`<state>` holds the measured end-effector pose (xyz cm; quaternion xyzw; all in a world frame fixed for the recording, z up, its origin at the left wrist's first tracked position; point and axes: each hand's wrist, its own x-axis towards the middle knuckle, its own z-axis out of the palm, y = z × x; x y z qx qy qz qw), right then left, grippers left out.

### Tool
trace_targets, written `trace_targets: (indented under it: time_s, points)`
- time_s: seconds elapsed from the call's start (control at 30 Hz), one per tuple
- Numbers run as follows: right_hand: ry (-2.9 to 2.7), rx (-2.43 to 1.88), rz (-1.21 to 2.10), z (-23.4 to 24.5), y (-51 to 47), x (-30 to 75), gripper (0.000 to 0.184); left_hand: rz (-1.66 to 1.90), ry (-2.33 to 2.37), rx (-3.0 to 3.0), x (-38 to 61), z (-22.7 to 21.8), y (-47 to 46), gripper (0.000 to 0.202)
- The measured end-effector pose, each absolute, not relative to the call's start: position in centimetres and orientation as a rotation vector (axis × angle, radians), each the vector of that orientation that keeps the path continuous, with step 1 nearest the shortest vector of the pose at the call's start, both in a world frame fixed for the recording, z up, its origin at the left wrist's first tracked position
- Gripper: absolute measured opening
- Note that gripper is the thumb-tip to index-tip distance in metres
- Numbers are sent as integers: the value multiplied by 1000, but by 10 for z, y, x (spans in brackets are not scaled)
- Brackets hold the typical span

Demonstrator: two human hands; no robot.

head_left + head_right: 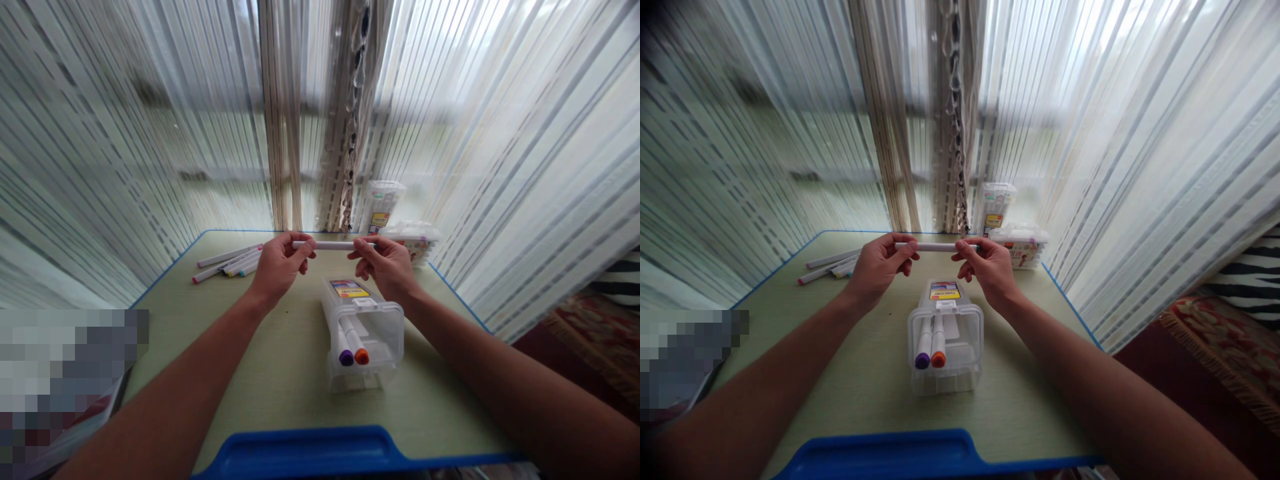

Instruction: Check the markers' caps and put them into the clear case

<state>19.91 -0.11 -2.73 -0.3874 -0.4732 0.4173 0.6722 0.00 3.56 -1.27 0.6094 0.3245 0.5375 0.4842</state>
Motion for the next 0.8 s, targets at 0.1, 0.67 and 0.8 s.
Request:
trace_targets:
  time_s: [0.1,0.67,0.8]
  points:
    - [-1079,-874,929,-27,-2,199,35,1301,795,1503,0,-14,36,27]
    - [-1096,-897,934,-26,-4,198,36,1251,791,1436,1,-12,34,27]
    - [-1070,-904,952,-25,-4,198,36,1248,785,1396,1,-10,33,22]
